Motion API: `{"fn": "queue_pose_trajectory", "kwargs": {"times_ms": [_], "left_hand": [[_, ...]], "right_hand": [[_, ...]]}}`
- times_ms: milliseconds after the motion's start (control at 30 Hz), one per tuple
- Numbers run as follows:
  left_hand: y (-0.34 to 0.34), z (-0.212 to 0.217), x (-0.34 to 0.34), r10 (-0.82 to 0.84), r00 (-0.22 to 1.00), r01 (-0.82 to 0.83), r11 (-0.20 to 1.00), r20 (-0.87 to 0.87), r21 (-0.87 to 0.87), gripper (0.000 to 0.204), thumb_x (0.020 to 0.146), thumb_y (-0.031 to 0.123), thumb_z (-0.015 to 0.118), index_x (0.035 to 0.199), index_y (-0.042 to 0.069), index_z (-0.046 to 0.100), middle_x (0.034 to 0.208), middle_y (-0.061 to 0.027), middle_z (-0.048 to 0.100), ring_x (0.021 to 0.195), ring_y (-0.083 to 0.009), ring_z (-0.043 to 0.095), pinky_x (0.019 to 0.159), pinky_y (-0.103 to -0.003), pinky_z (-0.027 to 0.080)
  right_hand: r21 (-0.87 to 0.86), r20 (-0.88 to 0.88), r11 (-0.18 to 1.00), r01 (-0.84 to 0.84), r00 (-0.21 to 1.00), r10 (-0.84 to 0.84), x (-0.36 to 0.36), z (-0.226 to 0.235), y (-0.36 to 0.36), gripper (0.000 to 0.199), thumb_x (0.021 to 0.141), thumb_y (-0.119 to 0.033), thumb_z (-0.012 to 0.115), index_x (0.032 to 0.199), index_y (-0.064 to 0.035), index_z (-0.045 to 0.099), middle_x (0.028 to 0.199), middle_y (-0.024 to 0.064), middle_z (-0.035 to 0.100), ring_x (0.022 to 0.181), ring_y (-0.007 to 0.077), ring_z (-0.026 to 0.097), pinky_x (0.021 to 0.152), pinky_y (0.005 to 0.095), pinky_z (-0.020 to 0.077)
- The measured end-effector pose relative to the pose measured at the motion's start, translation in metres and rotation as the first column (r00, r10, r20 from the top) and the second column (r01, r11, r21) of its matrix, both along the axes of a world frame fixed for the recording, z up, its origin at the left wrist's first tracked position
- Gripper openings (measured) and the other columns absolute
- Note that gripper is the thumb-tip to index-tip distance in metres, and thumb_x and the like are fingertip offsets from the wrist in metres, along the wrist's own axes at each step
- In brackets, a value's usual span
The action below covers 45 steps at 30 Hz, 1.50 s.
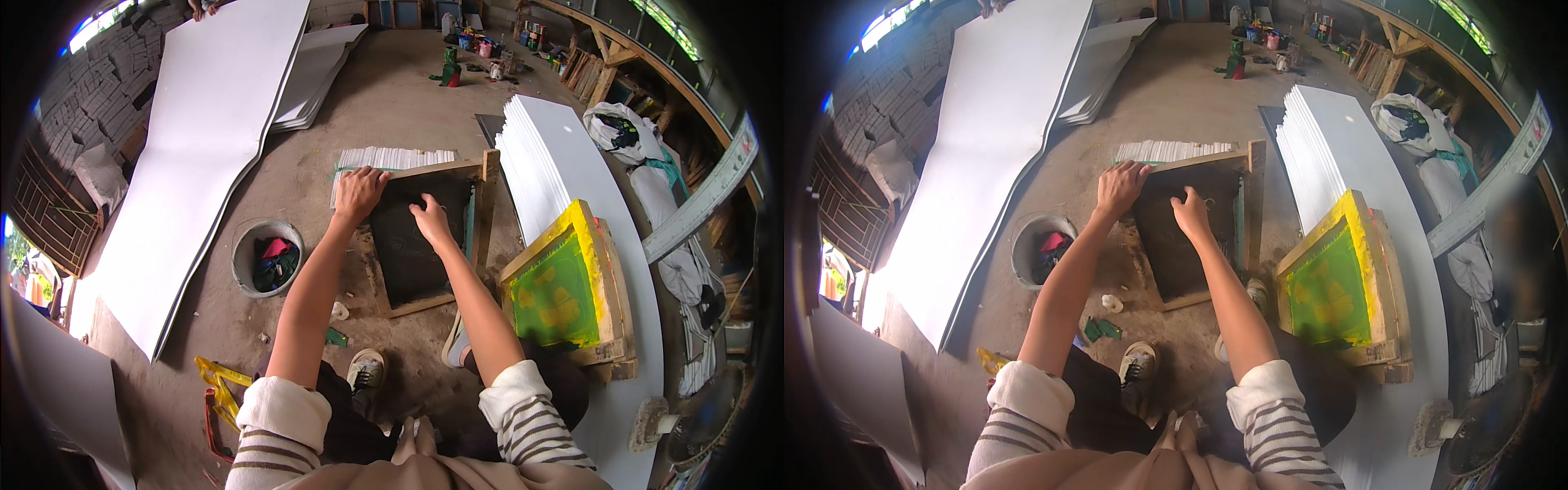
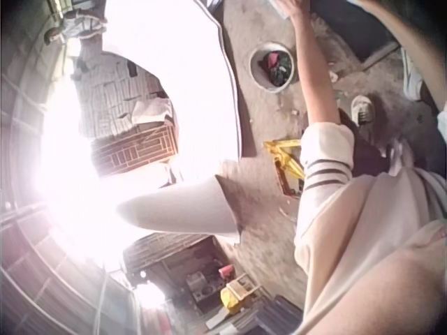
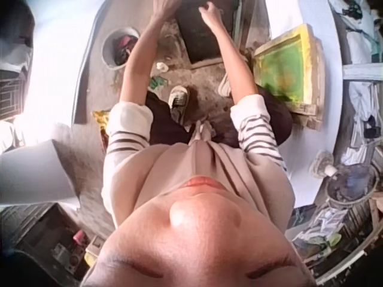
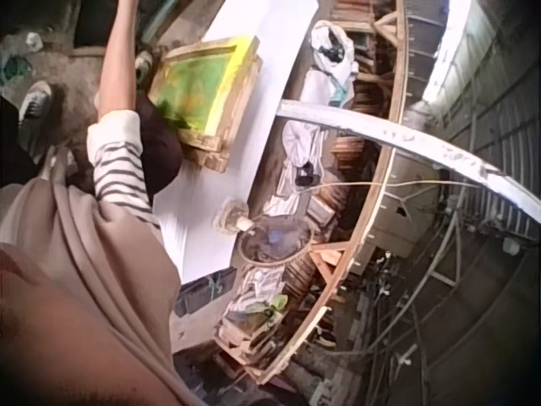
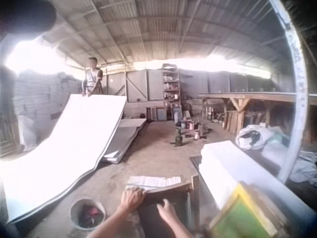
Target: The person places a wooden frame on the floor and adjusts its position. They then use a utility knife to cut and fit green foam pieces into the frame, pressing them into place.
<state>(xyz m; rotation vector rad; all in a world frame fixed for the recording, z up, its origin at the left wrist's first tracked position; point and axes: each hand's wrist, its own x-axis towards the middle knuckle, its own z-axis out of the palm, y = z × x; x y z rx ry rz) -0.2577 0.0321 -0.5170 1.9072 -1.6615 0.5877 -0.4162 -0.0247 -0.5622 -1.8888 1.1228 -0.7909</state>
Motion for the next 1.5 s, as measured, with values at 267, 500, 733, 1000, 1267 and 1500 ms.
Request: {"fn": "queue_pose_trajectory", "kwargs": {"times_ms": [267,500,733,1000,1267,1500], "left_hand": [[-0.001,-0.014,0.008,0.067,0.962,-0.129,0.966,-0.267,-0.225,0.034,0.089,0.036,0.05,0.078,0.008,0.066,0.075,-0.0112,0.064,0.071,-0.0289,0.062,0.062,-0.039,0.047],[-0.047,-0.039,0.032,0.232,0.925,-0.333,0.876,-0.3,-0.349,0.033,0.089,0.027,0.05,0.064,0.006,0.056,0.061,-0.0137,0.06,0.055,-0.0343,0.058,0.05,-0.042,0.045],[-0.066,-0.056,0.048,0.237,0.909,-0.342,0.894,-0.342,-0.29,0.032,0.089,0.026,0.05,0.064,0.006,0.056,0.061,-0.0141,0.06,0.054,-0.0349,0.058,0.051,-0.042,0.045],[-0.056,-0.048,0.04,0.2,0.942,-0.296,0.875,-0.271,-0.383,0.03,0.087,0.024,0.054,0.063,0.007,0.052,0.06,-0.0117,0.059,0.052,-0.032,0.057,0.048,-0.041,0.044],[-0.024,-0.03,0.016,0.181,0.961,-0.259,0.856,-0.21,-0.447,0.024,0.085,0.02,0.057,0.065,0.008,0.051,0.061,-0.0087,0.058,0.056,-0.0288,0.058,0.05,-0.039,0.045],[0.01,-0.016,-0.011,0.128,0.974,-0.206,0.846,-0.187,-0.492,0.023,0.084,0.019,0.058,0.066,0.006,0.051,0.059,-0.0086,0.056,0.054,-0.0289,0.056,0.051,-0.04,0.045]], "right_hand": [[0.016,0.016,0.998,-0.061,0.998,0.061,0.044,-0.026,-0.03,0.038,0.089,-0.031,0.047,0.097,0.005,0.056,0.096,0.0301,0.059,0.09,0.0472,0.055,0.078,0.0493,0.0441],[-0.103,-0.106,0.994,-0.035,0.994,0.024,0.057,-0.015,-0.03,0.032,0.092,-0.026,0.041,0.091,0.0013,0.058,0.087,0.0274,0.061,0.087,0.0462,0.056,0.075,0.0497,0.0452],[-0.141,-0.138,0.989,-0.042,0.99,0.022,0.059,-0.019,0.014,0.028,0.094,-0.026,0.042,0.086,-0.0021,0.053,0.076,0.0241,0.061,0.076,0.0442,0.059,0.065,0.0503,0.0475],[-0.136,-0.204,0.989,-0.062,0.978,0.034,0.045,0.004,0.041,0.028,0.096,-0.025,0.039,0.087,-0.0025,0.052,0.07,0.0217,0.061,0.073,0.0409,0.061,0.059,0.0469,0.0497],[-0.171,-0.202,0.983,-0.061,0.979,0.025,0.023,0.011,0.097,0.025,0.095,-0.025,0.039,0.088,-0.0034,0.05,0.068,0.0212,0.061,0.068,0.0408,0.061,0.056,0.0481,0.0489],[-0.151,-0.101,0.983,-0.103,0.991,0.088,-0.007,0.007,0.12,0.022,0.095,-0.02,0.041,0.096,-0.0009,0.051,0.074,0.0208,0.061,0.064,0.039,0.06,0.055,0.0448,0.0482]]}}
